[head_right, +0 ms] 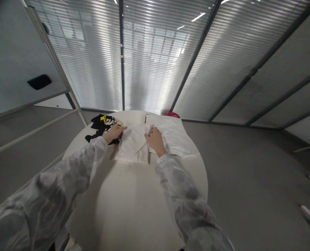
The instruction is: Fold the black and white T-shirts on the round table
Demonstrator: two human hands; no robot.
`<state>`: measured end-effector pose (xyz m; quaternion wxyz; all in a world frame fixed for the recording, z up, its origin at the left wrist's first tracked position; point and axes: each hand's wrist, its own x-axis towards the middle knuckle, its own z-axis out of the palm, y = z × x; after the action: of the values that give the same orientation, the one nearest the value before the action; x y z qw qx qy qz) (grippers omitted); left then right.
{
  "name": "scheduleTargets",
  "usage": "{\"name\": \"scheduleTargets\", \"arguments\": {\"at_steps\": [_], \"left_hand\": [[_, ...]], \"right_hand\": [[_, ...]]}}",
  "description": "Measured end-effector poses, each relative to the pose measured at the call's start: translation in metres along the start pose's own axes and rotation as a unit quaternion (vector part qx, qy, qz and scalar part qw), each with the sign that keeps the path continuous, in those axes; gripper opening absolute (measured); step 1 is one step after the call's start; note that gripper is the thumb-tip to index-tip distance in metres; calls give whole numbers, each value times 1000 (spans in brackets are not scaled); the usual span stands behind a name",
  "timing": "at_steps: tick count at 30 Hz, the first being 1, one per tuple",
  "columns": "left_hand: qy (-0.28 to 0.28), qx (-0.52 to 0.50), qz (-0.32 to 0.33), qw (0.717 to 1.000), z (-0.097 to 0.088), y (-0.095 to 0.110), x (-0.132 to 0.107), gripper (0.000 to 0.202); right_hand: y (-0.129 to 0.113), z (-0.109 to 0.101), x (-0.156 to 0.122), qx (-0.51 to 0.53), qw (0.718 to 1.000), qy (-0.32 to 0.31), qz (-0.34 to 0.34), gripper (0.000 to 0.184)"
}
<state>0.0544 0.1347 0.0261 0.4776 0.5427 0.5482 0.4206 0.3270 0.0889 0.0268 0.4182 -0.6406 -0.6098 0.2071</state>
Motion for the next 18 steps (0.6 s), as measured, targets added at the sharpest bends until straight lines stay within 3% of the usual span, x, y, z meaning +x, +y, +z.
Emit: {"name": "scheduleTargets", "arguments": {"at_steps": [4, 8, 10, 15, 18], "left_hand": [[-35, 30, -50, 998, -11, -13, -15, 55], [-146, 88, -62, 983, -19, -16, -35, 52], [-164, 88, -37, 982, -19, -18, -47, 51], [-55, 75, 48, 995, -9, -29, -79, 51], [-12, 107, 84, 991, -3, -32, -94, 48]], "right_hand": [[-1, -6, -43, -164, 982, -34, -85, 19], [-8, -16, -78, -181, 978, -24, -97, 16], [-7, -20, -94, -180, 980, -28, -85, 16], [0, -23, -119, -184, 979, -52, -76, 16], [5, -21, -122, -125, 989, -58, -46, 22]]}}
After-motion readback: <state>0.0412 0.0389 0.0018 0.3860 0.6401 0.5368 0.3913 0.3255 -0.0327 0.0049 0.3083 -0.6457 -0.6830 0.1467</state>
